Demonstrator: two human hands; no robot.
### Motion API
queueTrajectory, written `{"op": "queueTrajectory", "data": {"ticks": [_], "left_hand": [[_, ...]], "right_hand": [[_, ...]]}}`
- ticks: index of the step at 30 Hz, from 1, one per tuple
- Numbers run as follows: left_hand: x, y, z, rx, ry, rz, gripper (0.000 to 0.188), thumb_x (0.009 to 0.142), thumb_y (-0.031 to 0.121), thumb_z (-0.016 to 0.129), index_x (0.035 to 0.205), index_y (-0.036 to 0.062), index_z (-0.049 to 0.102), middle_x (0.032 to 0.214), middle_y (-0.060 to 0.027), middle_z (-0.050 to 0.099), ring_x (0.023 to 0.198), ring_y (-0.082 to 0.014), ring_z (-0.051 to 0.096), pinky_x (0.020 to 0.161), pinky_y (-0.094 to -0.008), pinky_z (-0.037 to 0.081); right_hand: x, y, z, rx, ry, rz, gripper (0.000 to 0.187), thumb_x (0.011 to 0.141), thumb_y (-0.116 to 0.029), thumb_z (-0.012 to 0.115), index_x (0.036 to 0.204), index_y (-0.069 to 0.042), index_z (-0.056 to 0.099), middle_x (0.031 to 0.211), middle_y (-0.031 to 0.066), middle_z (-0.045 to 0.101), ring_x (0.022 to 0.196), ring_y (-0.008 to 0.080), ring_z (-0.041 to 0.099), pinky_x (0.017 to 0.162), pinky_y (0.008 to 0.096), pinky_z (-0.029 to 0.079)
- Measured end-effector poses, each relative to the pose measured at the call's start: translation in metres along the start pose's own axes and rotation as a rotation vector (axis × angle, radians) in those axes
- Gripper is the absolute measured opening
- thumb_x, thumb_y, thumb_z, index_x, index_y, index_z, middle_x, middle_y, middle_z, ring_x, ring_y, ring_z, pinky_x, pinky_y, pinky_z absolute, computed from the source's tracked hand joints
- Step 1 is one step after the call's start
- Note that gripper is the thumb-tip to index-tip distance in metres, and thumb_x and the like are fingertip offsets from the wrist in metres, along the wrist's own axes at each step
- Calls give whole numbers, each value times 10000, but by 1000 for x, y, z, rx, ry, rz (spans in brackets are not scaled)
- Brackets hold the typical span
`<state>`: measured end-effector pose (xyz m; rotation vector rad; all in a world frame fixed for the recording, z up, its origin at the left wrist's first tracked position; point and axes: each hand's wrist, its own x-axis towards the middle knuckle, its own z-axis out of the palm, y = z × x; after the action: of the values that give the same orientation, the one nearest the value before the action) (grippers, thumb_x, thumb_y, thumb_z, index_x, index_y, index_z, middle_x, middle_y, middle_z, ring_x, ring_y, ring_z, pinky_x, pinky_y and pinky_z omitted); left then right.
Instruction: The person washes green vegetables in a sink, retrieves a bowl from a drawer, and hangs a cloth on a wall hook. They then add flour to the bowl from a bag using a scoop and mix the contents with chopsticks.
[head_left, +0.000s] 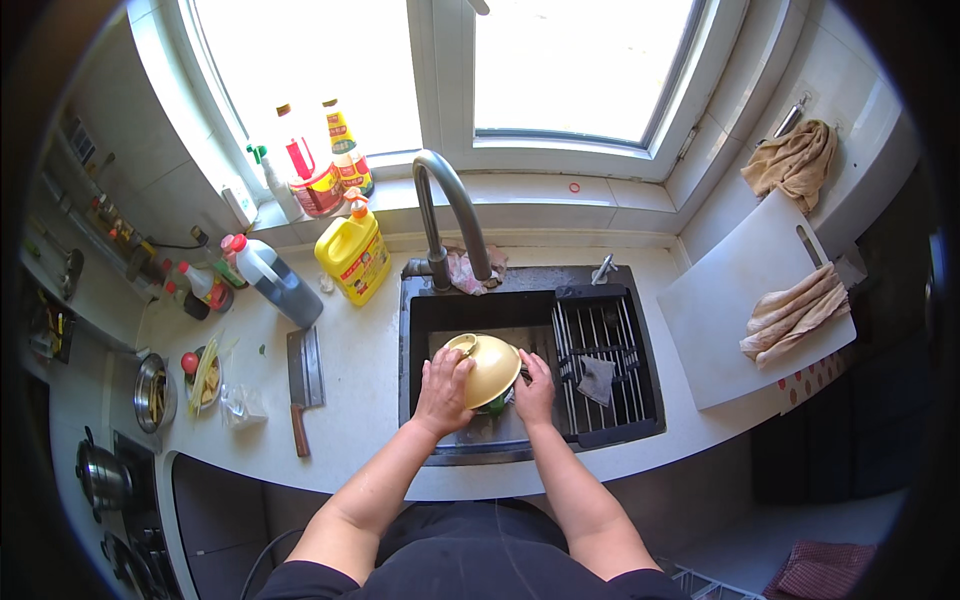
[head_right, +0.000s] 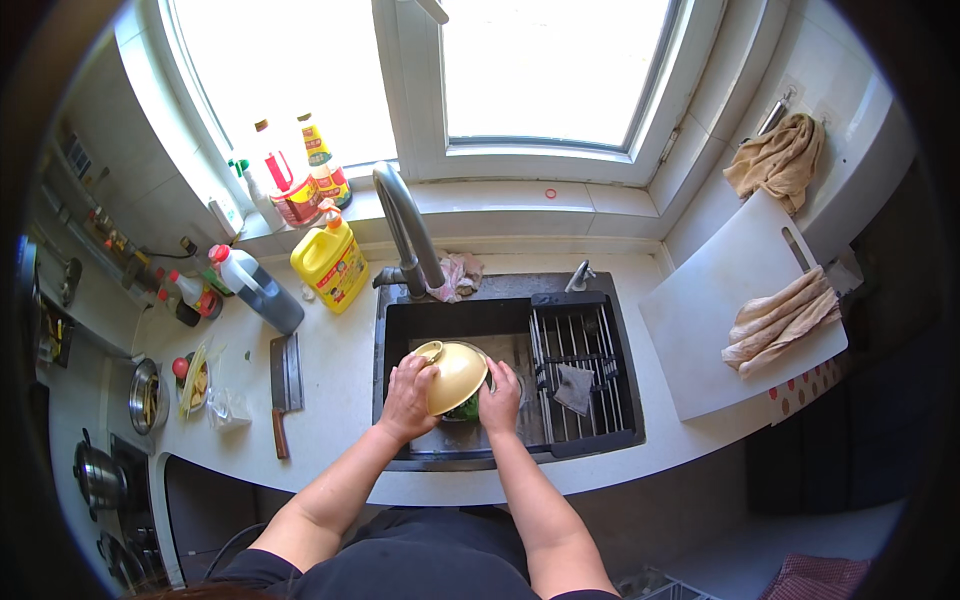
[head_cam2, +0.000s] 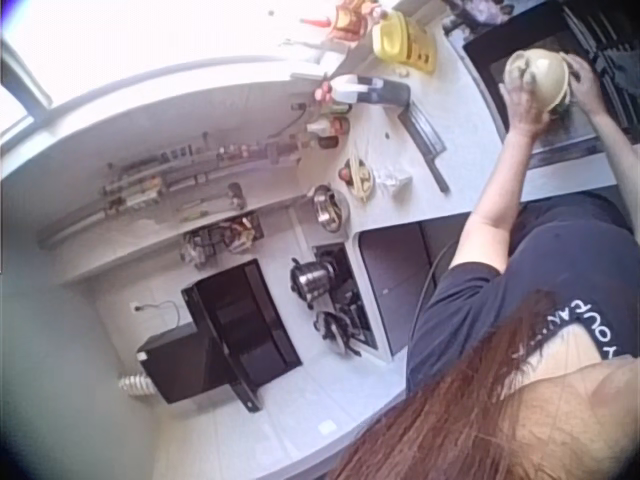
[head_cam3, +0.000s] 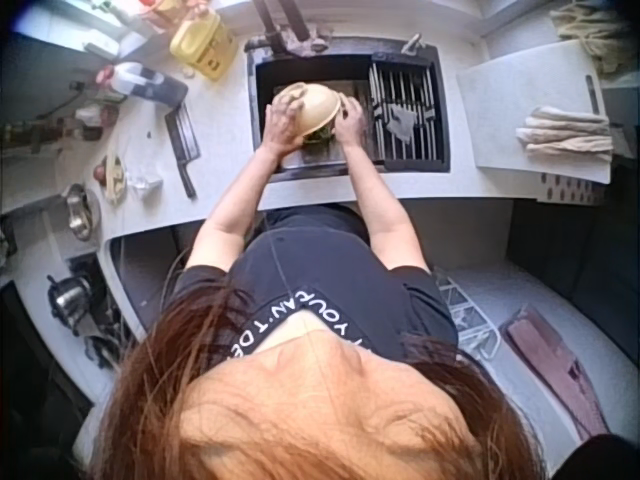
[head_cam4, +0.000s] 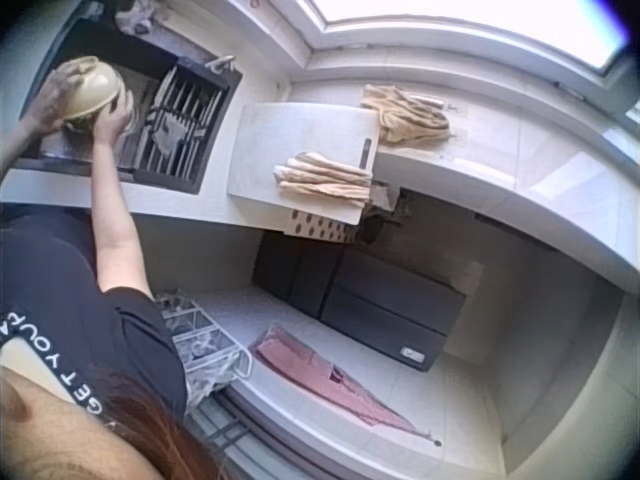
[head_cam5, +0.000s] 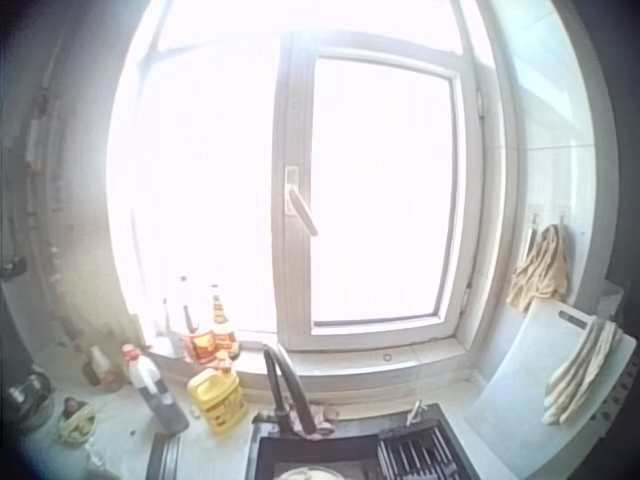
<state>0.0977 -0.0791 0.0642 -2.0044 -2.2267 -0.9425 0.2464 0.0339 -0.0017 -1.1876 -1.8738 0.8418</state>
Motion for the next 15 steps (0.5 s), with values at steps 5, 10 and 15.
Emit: {"op": "queueTrajectory", "data": {"ticks": [5,10,15], "left_hand": [[18,15,-24,-84,139,109,754,563,91,760,1230,96,407,1254,-201,396,1217,-430,386,1038,-498,336],[19,45,-42,-81,397,281,775,567,141,796,1252,109,436,1239,-204,403,1145,-436,439,988,-517,392],[-27,24,25,-6,-99,-17,838,536,142,795,1283,170,416,1206,-216,404,1127,-420,460,953,-458,442]], "right_hand": [[25,-45,-41,-97,23,-256,369,788,-67,649,1154,-116,649,1216,177,578,1148,342,523,992,411,405],[31,-84,-85,-22,268,-672,238,834,-55,614,1070,-36,639,1089,137,643,1081,344,561,948,432,433],[3,14,-50,-388,-277,-345,166,827,-65,566,958,-84,667,880,92,683,877,291,624,829,397,476]]}}
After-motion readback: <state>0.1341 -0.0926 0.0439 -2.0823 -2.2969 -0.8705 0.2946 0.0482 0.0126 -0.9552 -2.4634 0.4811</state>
